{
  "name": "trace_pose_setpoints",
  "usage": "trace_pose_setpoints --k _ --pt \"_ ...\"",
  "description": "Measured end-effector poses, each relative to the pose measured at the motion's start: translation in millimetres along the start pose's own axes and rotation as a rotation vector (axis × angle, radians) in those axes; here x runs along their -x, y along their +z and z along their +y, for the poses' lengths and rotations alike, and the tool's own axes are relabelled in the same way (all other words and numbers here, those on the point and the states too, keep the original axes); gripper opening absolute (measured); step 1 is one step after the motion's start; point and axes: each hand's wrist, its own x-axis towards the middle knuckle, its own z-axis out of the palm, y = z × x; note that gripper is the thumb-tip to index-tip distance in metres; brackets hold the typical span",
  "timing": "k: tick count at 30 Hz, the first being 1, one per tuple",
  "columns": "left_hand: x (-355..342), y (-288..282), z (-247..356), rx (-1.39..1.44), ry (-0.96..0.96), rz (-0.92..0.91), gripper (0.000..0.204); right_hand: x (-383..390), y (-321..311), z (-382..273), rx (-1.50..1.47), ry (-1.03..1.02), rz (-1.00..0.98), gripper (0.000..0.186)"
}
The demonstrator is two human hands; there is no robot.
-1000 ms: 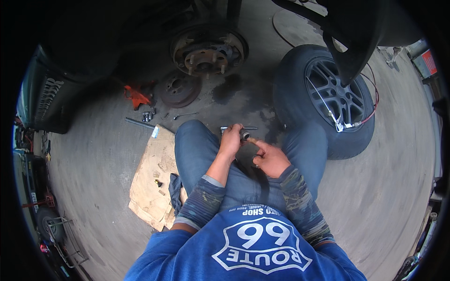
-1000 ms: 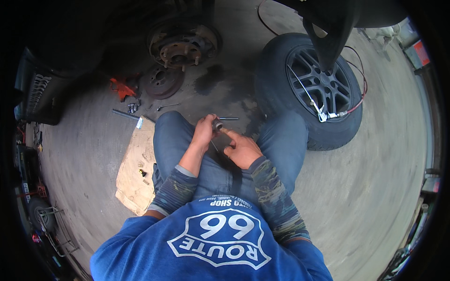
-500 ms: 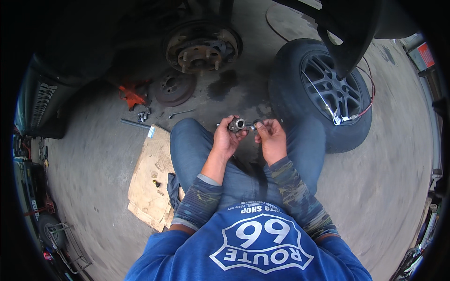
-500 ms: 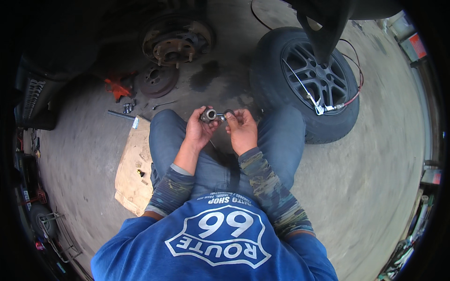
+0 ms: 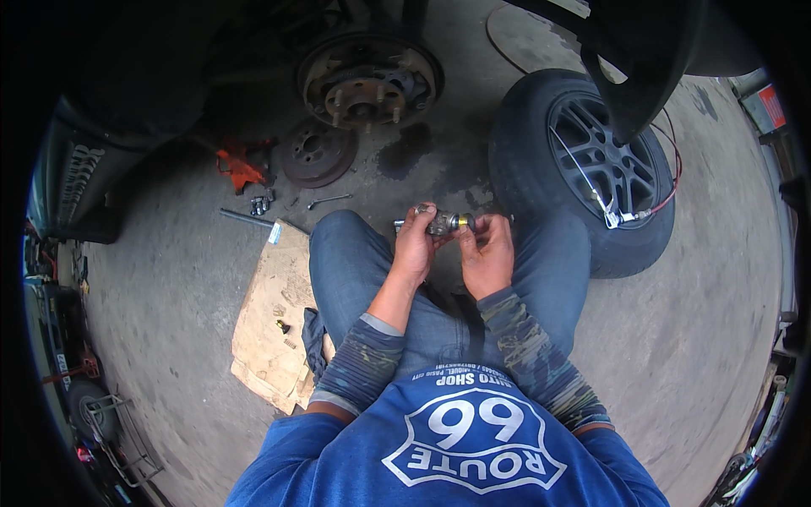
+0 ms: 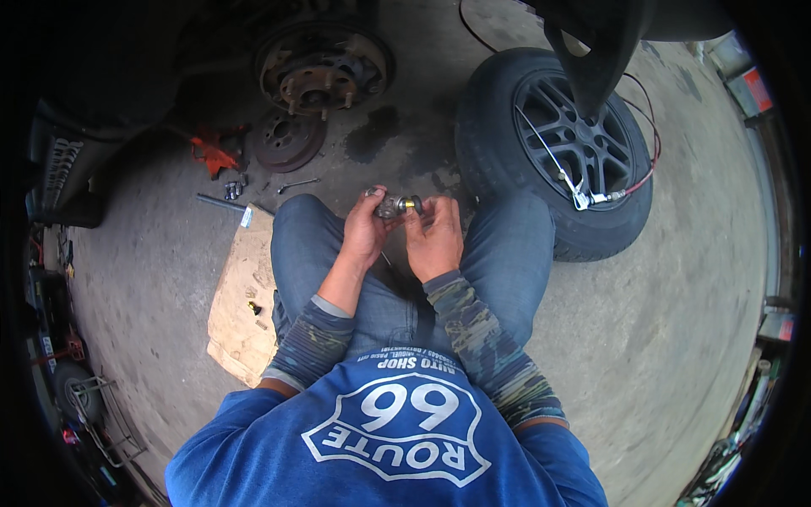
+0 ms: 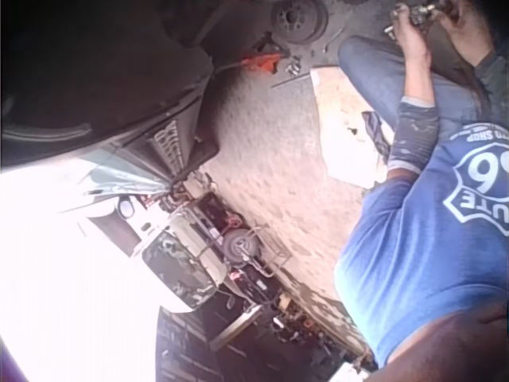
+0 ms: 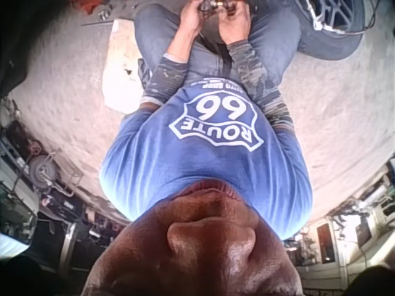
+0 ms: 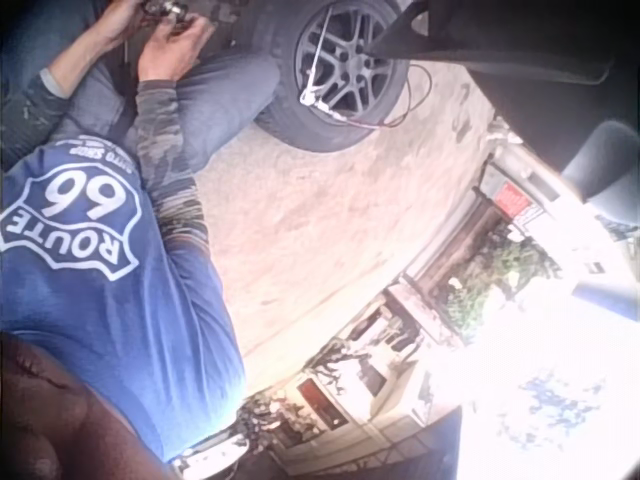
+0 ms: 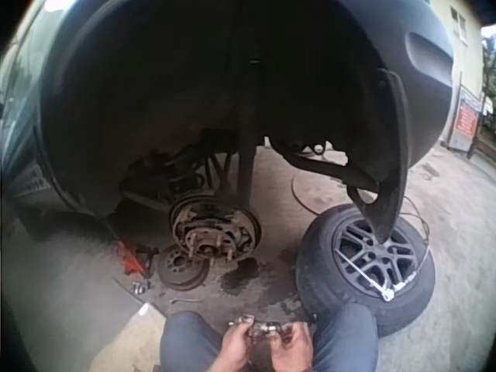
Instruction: The person walks through a garage, picks up a small car part, and sits on the floor to work on it. They use a tool to manipulate the part, possibly tightening or adjusting it.
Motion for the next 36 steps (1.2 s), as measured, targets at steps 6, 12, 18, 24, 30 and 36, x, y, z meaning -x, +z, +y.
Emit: trace_pose_setpoints --k 6,12,18,24,30,36 --pt "-3 -2 -1 -0.075 0.066 0.020 0.019 1 -3 -5 -0.136 0.130 -0.075 0.019" --pt "0 -3 1 -0.085 0.124 0.000 0.021 -2 -9 3 -0.470 0.237 -0.193 0.008" --pt "2 1 6 -0.143 0.149 0.006 0.022 -9 -22 2 -0.565 0.285 -0.339 0.023" --pt "7 6 10 -0.210 0.192 -0.051 0.023 -14 -40 -3 -0.515 0.235 -0.549 0.027" --pt "9 2 12 -0.219 0.100 -0.080 0.019 -6 -42 1 -0.516 0.235 -0.562 0.020" --pt "10 1 15 -0.319 0.138 -0.051 0.016 -2 -42 -3 -0.197 0.115 -0.539 0.019"
